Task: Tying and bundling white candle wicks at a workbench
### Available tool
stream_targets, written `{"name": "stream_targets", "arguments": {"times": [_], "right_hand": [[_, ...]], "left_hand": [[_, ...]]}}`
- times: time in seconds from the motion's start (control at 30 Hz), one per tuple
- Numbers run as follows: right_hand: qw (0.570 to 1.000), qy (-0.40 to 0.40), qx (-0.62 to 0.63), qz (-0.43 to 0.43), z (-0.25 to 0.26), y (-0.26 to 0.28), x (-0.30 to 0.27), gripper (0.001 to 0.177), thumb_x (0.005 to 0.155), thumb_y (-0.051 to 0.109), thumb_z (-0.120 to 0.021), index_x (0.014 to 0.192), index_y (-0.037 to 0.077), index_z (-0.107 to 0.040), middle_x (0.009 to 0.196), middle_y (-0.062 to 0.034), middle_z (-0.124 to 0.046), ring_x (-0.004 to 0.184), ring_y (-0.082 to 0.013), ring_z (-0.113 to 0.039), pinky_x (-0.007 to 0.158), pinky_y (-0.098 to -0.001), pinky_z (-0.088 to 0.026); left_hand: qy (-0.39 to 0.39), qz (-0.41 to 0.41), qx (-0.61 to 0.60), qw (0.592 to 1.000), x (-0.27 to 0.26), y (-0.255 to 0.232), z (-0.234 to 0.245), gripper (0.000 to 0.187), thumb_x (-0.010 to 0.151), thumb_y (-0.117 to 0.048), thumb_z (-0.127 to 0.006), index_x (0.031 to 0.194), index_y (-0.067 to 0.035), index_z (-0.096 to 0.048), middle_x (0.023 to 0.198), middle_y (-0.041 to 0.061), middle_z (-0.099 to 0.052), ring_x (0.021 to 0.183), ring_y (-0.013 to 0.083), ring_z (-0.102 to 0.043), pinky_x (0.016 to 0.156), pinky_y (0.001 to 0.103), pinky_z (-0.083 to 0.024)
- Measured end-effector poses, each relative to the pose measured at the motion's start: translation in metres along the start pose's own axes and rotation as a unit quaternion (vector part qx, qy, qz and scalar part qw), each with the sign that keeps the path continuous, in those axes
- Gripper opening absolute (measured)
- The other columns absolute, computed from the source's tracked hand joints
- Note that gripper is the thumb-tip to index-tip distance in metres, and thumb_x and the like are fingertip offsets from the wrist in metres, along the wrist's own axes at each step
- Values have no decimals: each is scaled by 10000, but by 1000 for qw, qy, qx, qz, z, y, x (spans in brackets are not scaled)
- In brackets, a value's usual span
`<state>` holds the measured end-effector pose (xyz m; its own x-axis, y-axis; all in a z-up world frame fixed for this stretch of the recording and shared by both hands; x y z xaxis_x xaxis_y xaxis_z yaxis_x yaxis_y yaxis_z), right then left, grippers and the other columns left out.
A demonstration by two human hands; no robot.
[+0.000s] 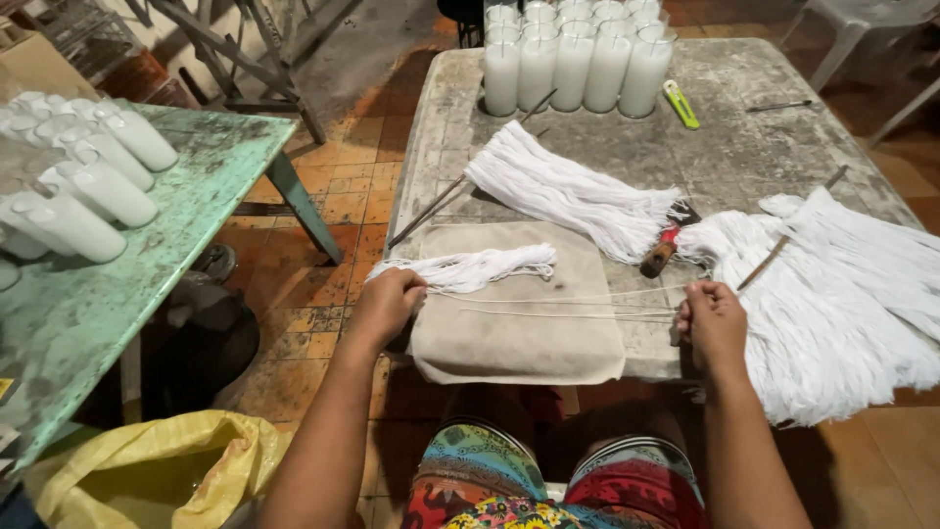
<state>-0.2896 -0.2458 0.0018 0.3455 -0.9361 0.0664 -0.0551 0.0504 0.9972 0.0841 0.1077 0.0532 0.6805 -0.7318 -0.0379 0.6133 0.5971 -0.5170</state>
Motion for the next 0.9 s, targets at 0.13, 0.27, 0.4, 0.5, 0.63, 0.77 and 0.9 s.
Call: {"name": "stream_targets", "arguments": {"times": [0.13, 0.27, 0.4, 0.5, 0.63, 0.77, 0.9], "right_hand": [[1000, -10, 9, -7, -1, 8, -7, 118, 1099, 183, -580, 1145, 90, -523, 619, -49, -488, 436, -140, -507, 337, -251, -389], [992, -74, 65, -74, 16, -5, -1, 66, 1133, 192, -480, 1118, 182, -416, 750, -82, -533, 519, -169, -489, 373, -235, -308], [990, -71, 103, -57, 17, 2, -6, 54, 1147, 207, -447, 1112, 190, -409, 764, -83, -536, 544, -175, -533, 417, -261, -356], [987, -73, 115, -89, 13, 2, -10, 48, 1153, 198, -432, 1115, 202, -403, 759, -99, -530, 532, -190, -512, 388, -292, -329], [993, -59, 85, -64, 13, 0, -7, 58, 1149, 190, -461, 1127, 169, -412, 747, -89, -546, 522, -183, -527, 394, -261, -371], [996, -49, 64, -41, 17, -10, 2, 69, 1141, 180, -485, 1134, 144, -426, 758, -93, -564, 534, -181, -555, 401, -248, -406], [995, -45, 75, -37, 16, -9, -1, 79, 1130, 180, -507, 1124, 142, -439, 758, -89, -563, 528, -179, -556, 396, -241, -400]], "left_hand": [[-45, -18, -36, 998, -5, -5, 0, 159, 908, -321, -725, 1051, -264, -763, 1015, 53, -731, 1054, 307, -705, 939, 458, -555], [-124, 1, -89, 988, -16, -13, 10, 156, 905, -191, -714, 1057, -175, -744, 1034, 54, -668, 926, 261, -671, 801, 417, -505], [-136, -13, -104, 985, -26, -29, 14, 80, 903, -167, -699, 963, -149, -749, 1006, 60, -683, 939, 289, -662, 827, 426, -493], [-56, -2, -90, 994, -26, -40, -4, 139, 938, -218, -682, 1021, -138, -759, 1057, 33, -713, 956, 235, -669, 824, 400, -518], [-75, -45, 23, 996, -15, -42, -24, 126, 932, -332, -701, 976, -235, -767, 1000, -23, -685, 917, 260, -663, 667, 460, -500], [-54, -40, 51, 996, -12, -51, -30, 137, 939, -320, -645, 946, -198, -707, 1009, 3, -656, 923, 285, -642, 651, 500, -499], [-6, -34, -43, 998, -23, -66, -24, 133, 914, -306, -636, 912, -190, -700, 1011, -23, -680, 923, 241, -657, 716, 446, -478]]}}
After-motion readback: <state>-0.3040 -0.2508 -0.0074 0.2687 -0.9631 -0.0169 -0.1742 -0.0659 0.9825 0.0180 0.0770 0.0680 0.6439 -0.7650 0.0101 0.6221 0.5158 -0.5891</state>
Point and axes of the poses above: each hand's wrist, its own x-axis towards the middle knuckle, its own z-axis out of the back of the hand, y = z × x, the point moved 9 cm from there along x, towards the middle knuckle
